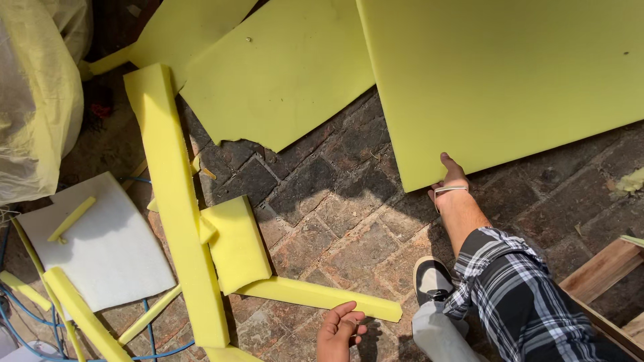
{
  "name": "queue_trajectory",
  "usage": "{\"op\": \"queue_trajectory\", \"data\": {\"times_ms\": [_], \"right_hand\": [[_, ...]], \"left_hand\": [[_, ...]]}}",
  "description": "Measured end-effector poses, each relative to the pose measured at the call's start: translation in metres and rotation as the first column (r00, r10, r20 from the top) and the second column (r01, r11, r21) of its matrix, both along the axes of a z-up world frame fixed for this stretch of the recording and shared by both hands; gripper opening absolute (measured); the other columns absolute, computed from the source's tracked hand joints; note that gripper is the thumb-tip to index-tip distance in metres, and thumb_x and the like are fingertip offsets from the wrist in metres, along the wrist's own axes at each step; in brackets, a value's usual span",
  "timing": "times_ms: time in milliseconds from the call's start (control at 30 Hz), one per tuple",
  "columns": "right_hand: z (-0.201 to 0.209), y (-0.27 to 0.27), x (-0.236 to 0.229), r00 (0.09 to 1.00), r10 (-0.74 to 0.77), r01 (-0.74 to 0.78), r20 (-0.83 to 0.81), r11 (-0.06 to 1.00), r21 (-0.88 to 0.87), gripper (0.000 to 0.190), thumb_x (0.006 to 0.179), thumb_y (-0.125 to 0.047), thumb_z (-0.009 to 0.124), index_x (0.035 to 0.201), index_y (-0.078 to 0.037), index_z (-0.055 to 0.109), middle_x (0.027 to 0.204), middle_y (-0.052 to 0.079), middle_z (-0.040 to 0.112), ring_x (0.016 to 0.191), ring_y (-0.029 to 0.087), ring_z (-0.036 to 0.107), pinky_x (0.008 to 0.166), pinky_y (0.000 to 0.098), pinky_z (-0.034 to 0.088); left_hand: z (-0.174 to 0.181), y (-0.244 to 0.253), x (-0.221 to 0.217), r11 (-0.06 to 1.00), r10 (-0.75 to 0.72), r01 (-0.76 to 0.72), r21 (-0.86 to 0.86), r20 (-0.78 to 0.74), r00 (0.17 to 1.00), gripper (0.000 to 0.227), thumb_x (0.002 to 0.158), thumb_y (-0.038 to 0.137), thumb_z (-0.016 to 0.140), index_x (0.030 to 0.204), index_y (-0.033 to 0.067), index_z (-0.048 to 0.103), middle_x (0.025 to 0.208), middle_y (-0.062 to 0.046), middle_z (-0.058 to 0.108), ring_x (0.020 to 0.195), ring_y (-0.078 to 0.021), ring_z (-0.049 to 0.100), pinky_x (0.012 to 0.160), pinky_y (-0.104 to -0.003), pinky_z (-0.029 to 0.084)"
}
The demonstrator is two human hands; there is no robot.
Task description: The person uses a spray gun to apply adhesive to wooden templates, then places them on a yellow foam sheet. Using a long metal blade, the person cuts the foam along the template edges to create shaped pieces. The cut foam pieces are then stacked and placed onto a wooden chair frame.
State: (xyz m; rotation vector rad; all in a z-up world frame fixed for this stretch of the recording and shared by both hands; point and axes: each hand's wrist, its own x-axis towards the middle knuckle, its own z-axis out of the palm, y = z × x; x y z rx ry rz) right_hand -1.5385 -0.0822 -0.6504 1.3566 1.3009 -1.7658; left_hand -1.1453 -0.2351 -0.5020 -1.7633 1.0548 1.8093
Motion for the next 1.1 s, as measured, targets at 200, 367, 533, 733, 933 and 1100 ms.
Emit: {"op": "queue_trajectory", "data": {"times_ms": [200,367,533,733,933,1100], "right_hand": [[0.092,0.003,-0.01,0.981,-0.186,0.169,-0.056,0.957,-0.234,0.02,0.099,-0.036,0.068,0.092,-0.018,0.061,0.068,-0.007,0.054,0.053,0.007,0.038,0.058,0.0244,0.041],[0.273,0.009,0.05,0.974,-0.085,0.021,-0.211,0.957,-0.289,0.018,0.096,-0.029,0.068,0.086,-0.018,0.058,0.06,-0.007,0.043,0.05,0.009,0.038,0.053,0.0278,0.04],[0.437,-0.03,0.187,0.982,0.097,-0.144,-0.161,0.94,-0.31,0.044,0.082,-0.038,0.071,0.118,-0.014,0.064,0.088,0.003,0.068,0.076,0.02,0.066,0.064,0.0401,0.053],[0.555,-0.027,0.321,0.973,-0.227,0.209,0.029,0.829,-0.519,0.064,0.086,-0.059,0.058,0.133,-0.015,0.057,0.119,0.013,0.067,0.099,0.026,0.069,0.082,0.0469,0.057],[0.57,0.007,0.407,0.869,-0.482,0.284,-0.114,0.674,-0.682,0.048,0.1,-0.042,0.06,0.132,-0.006,0.059,0.117,0.011,0.071,0.093,0.022,0.073,0.078,0.038,0.06],[0.602,-0.047,0.472,0.941,-0.327,0.224,-0.084,0.791,-0.569,0.035,0.103,-0.031,0.058,0.129,-0.008,0.062,0.112,0.002,0.074,0.095,0.014,0.076,0.085,0.0295,0.063]], "left_hand": [[0.035,-0.001,-0.019,1.0,0.008,-0.008,0.01,-0.016,1.0,0.043,0.093,0.014,0.068,0.135,0.0024,0.062,0.11,-0.014,0.076,0.082,-0.017,0.071,0.067,-0.029,0.053],[0.15,0.031,-0.101,0.999,-0.014,-0.004,-0.039,-0.454,0.891,0.07,0.082,0.019,0.083,0.144,0.0091,0.053,0.125,-0.005,0.071,0.104,-0.0106,0.072,0.087,-0.029,0.061],[0.299,0.024,-0.151,0.929,-0.061,-0.158,-0.336,-0.557,0.828,0.055,0.087,0.018,0.082,0.127,-0.0107,0.057,0.109,-0.021,0.069,0.097,-0.0277,0.065,0.079,-0.04,0.053],[0.474,-0.021,-0.083,0.882,-0.099,-0.256,-0.395,-0.687,0.72,0.032,0.09,0.012,0.078,0.113,-0.0094,0.077,0.098,-0.023,0.081,0.085,-0.0264,0.076,0.074,-0.038,0.062],[0.647,-0.062,0.039,0.819,-0.427,-0.274,-0.504,-0.855,0.295,0.048,0.09,0.0,0.074,0.137,-0.002,0.063,0.129,-0.012,0.073,0.117,-0.0164,0.069,0.102,-0.032,0.056],[0.753,-0.09,0.138,0.771,-0.361,-0.454,-0.447,-0.894,0.267,0.05,0.089,-0.005,0.074,0.137,-0.0038,0.063,0.127,-0.01,0.072,0.114,-0.0161,0.067,0.101,-0.032,0.056]]}}
